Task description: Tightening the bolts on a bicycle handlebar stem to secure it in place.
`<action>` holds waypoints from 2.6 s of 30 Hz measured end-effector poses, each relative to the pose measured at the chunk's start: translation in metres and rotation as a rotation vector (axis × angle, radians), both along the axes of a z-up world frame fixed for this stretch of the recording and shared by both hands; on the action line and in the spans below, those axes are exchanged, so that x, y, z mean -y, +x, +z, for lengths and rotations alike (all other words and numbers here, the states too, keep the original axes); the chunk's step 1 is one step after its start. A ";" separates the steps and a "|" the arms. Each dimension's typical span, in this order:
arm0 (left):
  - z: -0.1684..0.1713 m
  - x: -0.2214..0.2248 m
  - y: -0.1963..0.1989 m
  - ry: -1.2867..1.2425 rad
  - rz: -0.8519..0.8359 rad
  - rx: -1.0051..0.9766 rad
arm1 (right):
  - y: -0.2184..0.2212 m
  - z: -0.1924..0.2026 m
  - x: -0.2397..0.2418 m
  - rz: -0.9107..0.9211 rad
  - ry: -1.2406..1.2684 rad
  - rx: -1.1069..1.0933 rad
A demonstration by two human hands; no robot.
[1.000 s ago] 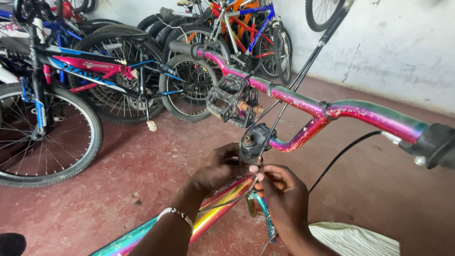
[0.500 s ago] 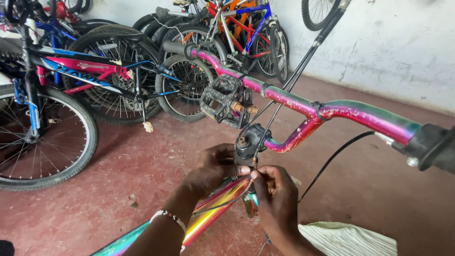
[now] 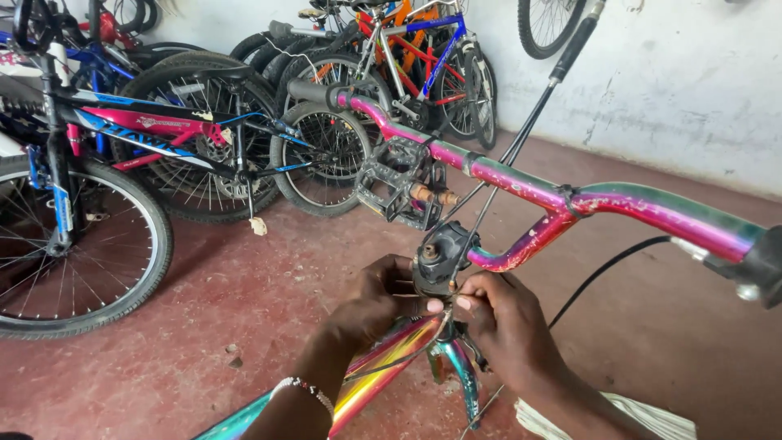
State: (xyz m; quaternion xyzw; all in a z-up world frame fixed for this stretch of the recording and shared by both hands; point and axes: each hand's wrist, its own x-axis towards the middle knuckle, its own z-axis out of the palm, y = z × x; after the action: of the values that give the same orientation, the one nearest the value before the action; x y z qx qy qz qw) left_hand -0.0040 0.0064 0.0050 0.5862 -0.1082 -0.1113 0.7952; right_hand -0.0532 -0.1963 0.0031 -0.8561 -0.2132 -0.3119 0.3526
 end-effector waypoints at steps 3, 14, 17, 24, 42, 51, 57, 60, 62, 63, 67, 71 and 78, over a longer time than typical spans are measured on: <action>0.002 -0.006 -0.001 -0.106 0.013 0.047 | 0.005 0.002 -0.003 -0.084 0.060 -0.269; 0.008 -0.020 0.004 -0.194 -0.001 -0.110 | -0.012 0.057 -0.037 -0.068 0.909 -0.933; 0.014 -0.018 0.004 -0.165 0.050 -0.146 | -0.016 0.060 -0.044 -0.101 0.727 -0.891; 0.002 -0.011 0.018 -0.114 0.105 -0.076 | -0.074 0.127 -0.067 -0.272 -0.591 -0.735; -0.016 -0.019 0.016 -0.264 -0.010 -0.273 | 0.033 0.234 -0.104 -0.325 -0.848 -0.360; 0.018 -0.030 -0.010 -0.156 -0.092 -0.248 | 0.048 0.210 -0.091 -0.290 -0.700 -0.087; 0.011 -0.033 -0.005 -0.128 -0.137 -0.246 | 0.052 0.204 -0.089 -0.387 -0.740 0.007; -0.011 -0.031 0.004 -0.311 -0.176 -0.314 | 0.048 0.207 -0.091 -0.414 -0.744 -0.016; -0.016 -0.029 0.002 -0.197 -0.159 -0.146 | 0.038 0.214 -0.094 -0.270 -0.664 -0.091; -0.012 -0.030 -0.002 -0.198 -0.161 -0.148 | 0.037 0.214 -0.094 -0.272 -0.664 -0.093; 0.005 -0.036 -0.014 -0.183 -0.147 -0.160 | 0.033 0.217 -0.098 -0.273 -0.686 -0.074; 0.014 -0.038 -0.020 -0.171 -0.148 -0.150 | 0.035 0.214 -0.096 -0.275 -0.726 -0.064; 0.000 -0.028 -0.005 -0.136 -0.168 -0.148 | 0.031 0.217 -0.100 -0.278 -0.731 -0.054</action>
State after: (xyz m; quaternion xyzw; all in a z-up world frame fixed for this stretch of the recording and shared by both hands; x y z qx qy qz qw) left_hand -0.0089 0.0342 0.0046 0.5100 -0.1052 -0.2128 0.8268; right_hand -0.0224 -0.0966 0.2204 -0.9538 -0.1829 -0.2377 -0.0157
